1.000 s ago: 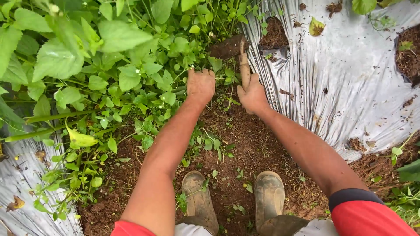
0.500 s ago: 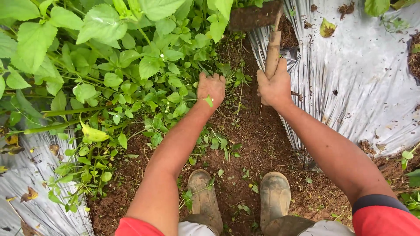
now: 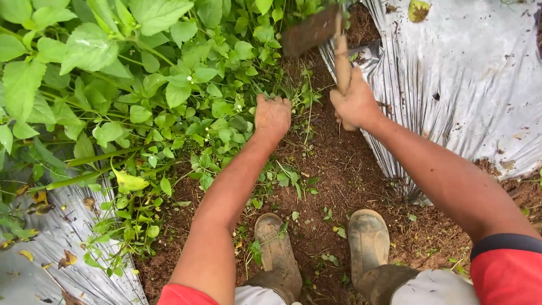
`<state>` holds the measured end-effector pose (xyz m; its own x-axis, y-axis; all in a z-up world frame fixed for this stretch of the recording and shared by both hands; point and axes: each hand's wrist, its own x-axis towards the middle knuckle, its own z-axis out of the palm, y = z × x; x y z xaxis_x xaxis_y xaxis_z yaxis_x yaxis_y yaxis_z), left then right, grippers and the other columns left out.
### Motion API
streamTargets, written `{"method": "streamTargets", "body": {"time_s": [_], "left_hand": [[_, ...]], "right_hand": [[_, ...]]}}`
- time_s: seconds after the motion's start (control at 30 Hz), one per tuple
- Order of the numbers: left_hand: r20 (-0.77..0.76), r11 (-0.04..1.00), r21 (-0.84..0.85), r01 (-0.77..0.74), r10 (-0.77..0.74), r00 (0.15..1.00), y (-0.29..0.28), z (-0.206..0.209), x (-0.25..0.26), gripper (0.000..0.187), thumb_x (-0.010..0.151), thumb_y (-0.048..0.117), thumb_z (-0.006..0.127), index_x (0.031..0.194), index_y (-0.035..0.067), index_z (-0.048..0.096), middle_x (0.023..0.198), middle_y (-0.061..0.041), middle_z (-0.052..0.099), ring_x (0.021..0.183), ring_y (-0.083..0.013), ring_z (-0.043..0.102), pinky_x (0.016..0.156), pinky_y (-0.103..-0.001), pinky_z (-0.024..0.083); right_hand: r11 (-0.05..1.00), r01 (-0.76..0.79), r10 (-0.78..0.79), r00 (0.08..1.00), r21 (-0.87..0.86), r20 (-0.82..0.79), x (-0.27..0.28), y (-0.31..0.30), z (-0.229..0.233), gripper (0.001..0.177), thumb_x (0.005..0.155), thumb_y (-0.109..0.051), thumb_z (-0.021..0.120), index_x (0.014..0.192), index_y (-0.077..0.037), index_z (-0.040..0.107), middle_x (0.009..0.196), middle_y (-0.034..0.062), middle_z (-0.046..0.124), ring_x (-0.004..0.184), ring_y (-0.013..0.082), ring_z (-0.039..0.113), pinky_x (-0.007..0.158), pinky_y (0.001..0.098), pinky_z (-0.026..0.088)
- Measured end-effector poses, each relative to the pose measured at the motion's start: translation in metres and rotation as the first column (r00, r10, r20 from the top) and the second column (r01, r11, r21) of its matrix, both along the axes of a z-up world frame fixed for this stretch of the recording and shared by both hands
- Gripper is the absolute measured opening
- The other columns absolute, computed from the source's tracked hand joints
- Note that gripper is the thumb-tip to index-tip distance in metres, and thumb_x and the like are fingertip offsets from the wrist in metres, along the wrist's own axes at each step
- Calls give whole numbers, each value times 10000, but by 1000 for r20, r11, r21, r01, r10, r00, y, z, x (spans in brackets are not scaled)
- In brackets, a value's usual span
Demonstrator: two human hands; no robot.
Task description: The person uses a hoe to loosen the soil and uproot weeds growing along the edge of a plastic-covered garden bed. They repeatedly strike the ground with the tool and pull the loosened weeds out by hand, clearing the area.
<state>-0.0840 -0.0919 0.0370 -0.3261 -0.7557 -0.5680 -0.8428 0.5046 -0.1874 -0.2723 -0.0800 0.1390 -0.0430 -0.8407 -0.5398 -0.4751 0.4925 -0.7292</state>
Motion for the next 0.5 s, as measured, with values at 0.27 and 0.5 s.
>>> {"method": "streamTargets", "body": {"time_s": [0.27,0.5], "left_hand": [[66,995,78,59,-64,996,9,-8,-6,256,1043,226,504,1257,100,567,762,20,516,682,-127,552,1074,-492,404],[128,987,91,135,-146,981,7,-15,-3,296,1057,248,504,1307,99,560,862,-3,584,699,-128,585,1089,-501,361]], "right_hand": [[999,-34,38,994,42,-103,-1,-9,12,344,1032,-111,545,1302,-25,350,950,127,544,513,186,570,367,312,574],[925,-193,229,970,327,-77,-21,0,-9,475,1049,-125,576,1452,-53,335,870,168,586,568,242,567,379,337,484]]}}
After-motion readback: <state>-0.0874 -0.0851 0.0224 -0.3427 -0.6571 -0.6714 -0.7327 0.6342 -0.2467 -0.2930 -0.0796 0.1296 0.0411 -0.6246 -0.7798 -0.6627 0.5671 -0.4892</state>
